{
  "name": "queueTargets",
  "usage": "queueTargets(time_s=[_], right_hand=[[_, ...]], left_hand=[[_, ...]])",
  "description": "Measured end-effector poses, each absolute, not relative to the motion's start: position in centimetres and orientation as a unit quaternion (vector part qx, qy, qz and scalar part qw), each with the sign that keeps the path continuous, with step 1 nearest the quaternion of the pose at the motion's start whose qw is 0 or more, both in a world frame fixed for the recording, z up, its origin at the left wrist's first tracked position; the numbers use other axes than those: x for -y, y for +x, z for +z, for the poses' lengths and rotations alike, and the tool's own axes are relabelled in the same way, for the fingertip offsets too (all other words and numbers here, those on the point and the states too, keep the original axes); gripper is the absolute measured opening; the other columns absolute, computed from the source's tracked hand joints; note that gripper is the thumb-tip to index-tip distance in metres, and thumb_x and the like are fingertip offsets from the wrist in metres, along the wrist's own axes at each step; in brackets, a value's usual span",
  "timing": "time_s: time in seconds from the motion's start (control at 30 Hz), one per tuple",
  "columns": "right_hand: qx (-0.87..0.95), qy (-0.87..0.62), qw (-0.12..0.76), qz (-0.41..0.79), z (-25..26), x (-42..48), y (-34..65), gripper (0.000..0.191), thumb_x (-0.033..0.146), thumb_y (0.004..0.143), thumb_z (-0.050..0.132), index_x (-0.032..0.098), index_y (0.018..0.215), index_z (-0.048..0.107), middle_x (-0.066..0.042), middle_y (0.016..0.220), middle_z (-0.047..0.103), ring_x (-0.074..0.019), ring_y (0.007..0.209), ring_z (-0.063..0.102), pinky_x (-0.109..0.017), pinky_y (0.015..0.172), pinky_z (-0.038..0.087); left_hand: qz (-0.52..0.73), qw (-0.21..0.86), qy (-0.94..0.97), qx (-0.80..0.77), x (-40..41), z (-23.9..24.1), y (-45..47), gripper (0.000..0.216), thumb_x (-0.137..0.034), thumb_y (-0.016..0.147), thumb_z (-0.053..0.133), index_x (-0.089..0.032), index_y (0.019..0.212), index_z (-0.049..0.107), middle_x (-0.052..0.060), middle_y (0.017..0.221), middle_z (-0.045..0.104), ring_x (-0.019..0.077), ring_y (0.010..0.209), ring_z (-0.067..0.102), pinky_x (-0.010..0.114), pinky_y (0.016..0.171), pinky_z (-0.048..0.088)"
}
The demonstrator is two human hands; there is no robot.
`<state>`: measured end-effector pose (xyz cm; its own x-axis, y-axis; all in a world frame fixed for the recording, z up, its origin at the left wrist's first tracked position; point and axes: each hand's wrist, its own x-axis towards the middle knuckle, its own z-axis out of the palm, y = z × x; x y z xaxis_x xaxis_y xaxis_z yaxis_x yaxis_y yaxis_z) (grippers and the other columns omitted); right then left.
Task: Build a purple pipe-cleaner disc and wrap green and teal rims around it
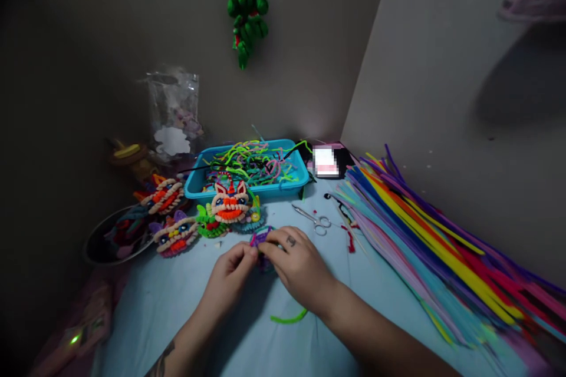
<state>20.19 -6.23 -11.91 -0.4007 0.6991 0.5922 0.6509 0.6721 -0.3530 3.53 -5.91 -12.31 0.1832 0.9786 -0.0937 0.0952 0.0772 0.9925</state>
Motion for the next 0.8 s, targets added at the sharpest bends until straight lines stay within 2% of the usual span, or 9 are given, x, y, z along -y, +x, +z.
queueTargets(time_s=[0.1,0.2,0.3,0.4,0.5,0.63,0.8], right_hand=[[0.821,-0.423,0.378,0.063,-12.0,6.1,20.1,0.022,0.011,0.087,0.050,0.022,0.100,0.064,-0.008,0.094,0.063,-0.0213,0.089,0.056,-0.036,0.078,0.050],[0.791,-0.437,0.418,0.089,-12.1,6.0,20.4,0.018,0.008,0.086,0.049,0.021,0.090,0.062,-0.007,0.091,0.059,-0.0199,0.088,0.056,-0.034,0.078,0.049],[0.727,-0.474,0.486,0.102,-12.1,5.8,21.2,0.013,0.011,0.087,0.047,0.020,0.086,0.056,-0.006,0.091,0.058,-0.0198,0.090,0.056,-0.034,0.080,0.047],[0.643,-0.534,0.525,0.160,-12.1,5.7,22.1,0.008,0.017,0.090,0.046,0.022,0.085,0.051,-0.002,0.079,0.057,-0.0165,0.074,0.057,-0.028,0.067,0.046],[0.616,-0.555,0.521,0.204,-12.0,5.8,22.3,0.006,0.020,0.089,0.049,0.022,0.083,0.051,0.001,0.071,0.056,-0.0137,0.064,0.055,-0.024,0.058,0.044],[0.678,-0.507,0.495,0.195,-11.6,6.4,21.6,0.010,0.014,0.086,0.051,0.021,0.081,0.054,0.001,0.072,0.056,-0.0130,0.066,0.056,-0.023,0.058,0.044],[0.734,-0.431,0.493,0.180,-11.3,6.6,21.2,0.015,0.011,0.087,0.053,0.022,0.089,0.063,-0.001,0.078,0.059,-0.0129,0.073,0.059,-0.024,0.064,0.047]], left_hand=[[0.413,0.551,0.546,-0.478,6.0,-12.4,3.6,0.038,-0.051,0.079,0.057,-0.016,0.065,0.058,0.001,0.066,0.052,0.0154,0.066,0.045,0.025,0.063,0.035],[0.415,0.581,0.518,-0.470,6.0,-12.4,3.6,0.040,-0.055,0.079,0.057,-0.016,0.075,0.063,-0.002,0.060,0.049,0.0135,0.060,0.043,0.024,0.058,0.034],[0.446,0.613,0.453,-0.468,5.9,-12.3,3.5,0.038,-0.053,0.070,0.069,-0.017,0.081,0.064,-0.003,0.062,0.052,0.0115,0.058,0.043,0.022,0.056,0.033],[0.473,0.631,0.398,-0.470,5.8,-12.2,3.4,0.042,-0.044,0.059,0.081,-0.017,0.086,0.066,0.000,0.074,0.061,0.0116,0.064,0.048,0.022,0.060,0.036],[0.475,0.623,0.378,-0.494,5.8,-12.3,3.4,0.043,-0.035,0.055,0.084,-0.016,0.090,0.068,0.000,0.073,0.063,0.0106,0.062,0.048,0.022,0.059,0.037],[0.486,0.599,0.384,-0.508,5.9,-12.5,3.4,0.034,-0.027,0.056,0.083,-0.016,0.085,0.068,0.001,0.078,0.066,0.0107,0.064,0.052,0.021,0.060,0.040],[0.518,0.609,0.354,-0.486,5.8,-12.3,3.4,0.030,-0.022,0.057,0.082,-0.016,0.081,0.066,-0.001,0.077,0.067,0.0092,0.064,0.057,0.020,0.062,0.044]])
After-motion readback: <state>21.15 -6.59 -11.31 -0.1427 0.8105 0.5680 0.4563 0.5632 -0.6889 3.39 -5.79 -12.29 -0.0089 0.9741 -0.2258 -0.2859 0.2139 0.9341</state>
